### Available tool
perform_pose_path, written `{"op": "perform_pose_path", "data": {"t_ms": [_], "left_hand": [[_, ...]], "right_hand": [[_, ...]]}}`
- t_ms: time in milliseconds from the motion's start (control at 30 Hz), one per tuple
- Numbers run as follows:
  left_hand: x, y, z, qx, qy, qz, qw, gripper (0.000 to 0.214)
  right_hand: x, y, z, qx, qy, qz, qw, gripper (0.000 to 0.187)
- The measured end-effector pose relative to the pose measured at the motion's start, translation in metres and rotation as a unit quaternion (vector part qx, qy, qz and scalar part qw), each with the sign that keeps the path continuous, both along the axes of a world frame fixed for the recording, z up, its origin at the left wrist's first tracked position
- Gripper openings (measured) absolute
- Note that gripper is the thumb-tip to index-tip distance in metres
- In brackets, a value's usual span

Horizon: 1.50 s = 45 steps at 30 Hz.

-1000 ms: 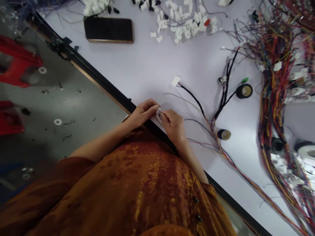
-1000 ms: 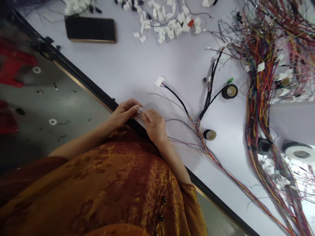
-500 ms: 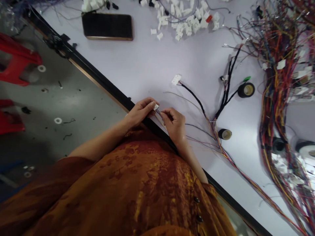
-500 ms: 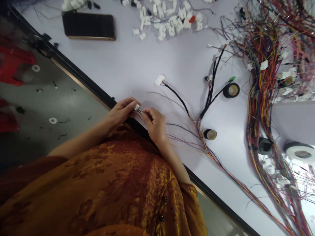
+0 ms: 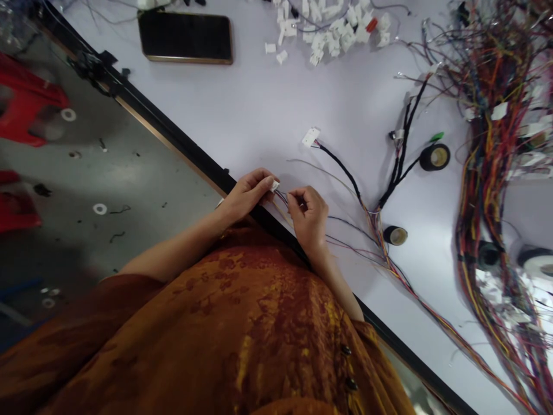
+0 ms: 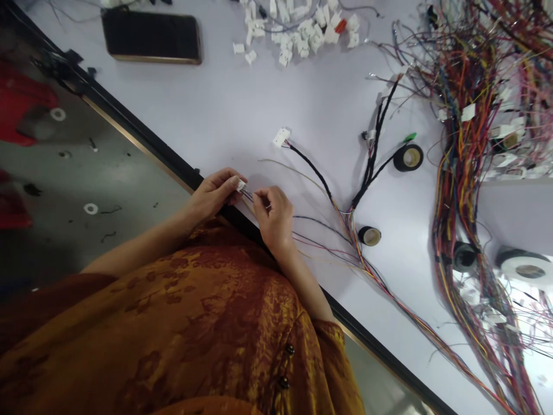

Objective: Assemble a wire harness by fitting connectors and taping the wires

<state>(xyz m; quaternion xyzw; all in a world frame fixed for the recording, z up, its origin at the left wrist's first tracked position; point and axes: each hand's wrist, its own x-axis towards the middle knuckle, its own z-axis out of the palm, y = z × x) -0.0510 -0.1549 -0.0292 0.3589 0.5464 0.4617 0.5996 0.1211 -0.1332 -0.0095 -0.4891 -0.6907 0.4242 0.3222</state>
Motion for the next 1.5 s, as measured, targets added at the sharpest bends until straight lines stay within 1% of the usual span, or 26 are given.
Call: {"op": "perform_pose_path", "data": {"t_ms": [333, 433, 533, 600, 667, 733, 833, 1000, 1133, 1200, 1333, 1500], "left_hand": [[0.004, -0.001, 0.007, 0.011, 0.067, 0.004, 0.998, 0.022], [0.004, -0.002, 0.007, 0.029, 0.093, -0.003, 0.995, 0.021], [0.003, -0.004, 0.007, 0.050, 0.130, -0.014, 0.990, 0.020], [0.003, -0.005, 0.006, 0.062, 0.153, -0.019, 0.986, 0.020], [0.004, -0.007, 0.004, 0.073, 0.174, -0.023, 0.982, 0.020], [0.005, -0.008, 0.002, 0.083, 0.195, -0.023, 0.977, 0.020], [0.005, -0.008, 0.002, 0.093, 0.208, -0.026, 0.973, 0.018], [0.004, -0.006, 0.004, 0.054, 0.136, -0.025, 0.989, 0.020], [0.005, -0.007, 0.004, 0.077, 0.170, -0.034, 0.982, 0.019], [0.005, -0.007, 0.003, 0.073, 0.165, -0.037, 0.983, 0.019], [0.005, -0.007, 0.003, 0.040, 0.114, -0.019, 0.993, 0.019], [0.005, -0.007, 0.002, 0.072, 0.177, -0.040, 0.981, 0.016]], "right_hand": [[-0.001, 0.000, -0.003, -0.066, 0.013, 0.013, 0.998, 0.016], [-0.002, -0.001, -0.003, -0.126, 0.039, 0.005, 0.991, 0.017], [-0.002, 0.000, -0.003, -0.216, 0.067, -0.007, 0.974, 0.020], [-0.002, 0.002, -0.003, -0.260, 0.083, -0.014, 0.962, 0.021], [-0.002, 0.003, -0.002, -0.285, 0.093, -0.017, 0.954, 0.021], [-0.001, 0.004, 0.000, -0.294, 0.098, -0.019, 0.951, 0.021], [-0.002, 0.002, 0.001, -0.277, 0.103, -0.031, 0.955, 0.022], [-0.005, -0.004, 0.000, -0.234, 0.088, -0.025, 0.968, 0.025], [-0.006, -0.006, -0.003, -0.204, 0.074, -0.022, 0.976, 0.027], [-0.005, -0.005, -0.004, -0.182, 0.066, -0.012, 0.981, 0.025], [-0.003, -0.005, -0.009, -0.154, 0.063, 0.016, 0.986, 0.022], [-0.007, -0.009, -0.016, -0.064, 0.024, 0.002, 0.998, 0.021]]}}
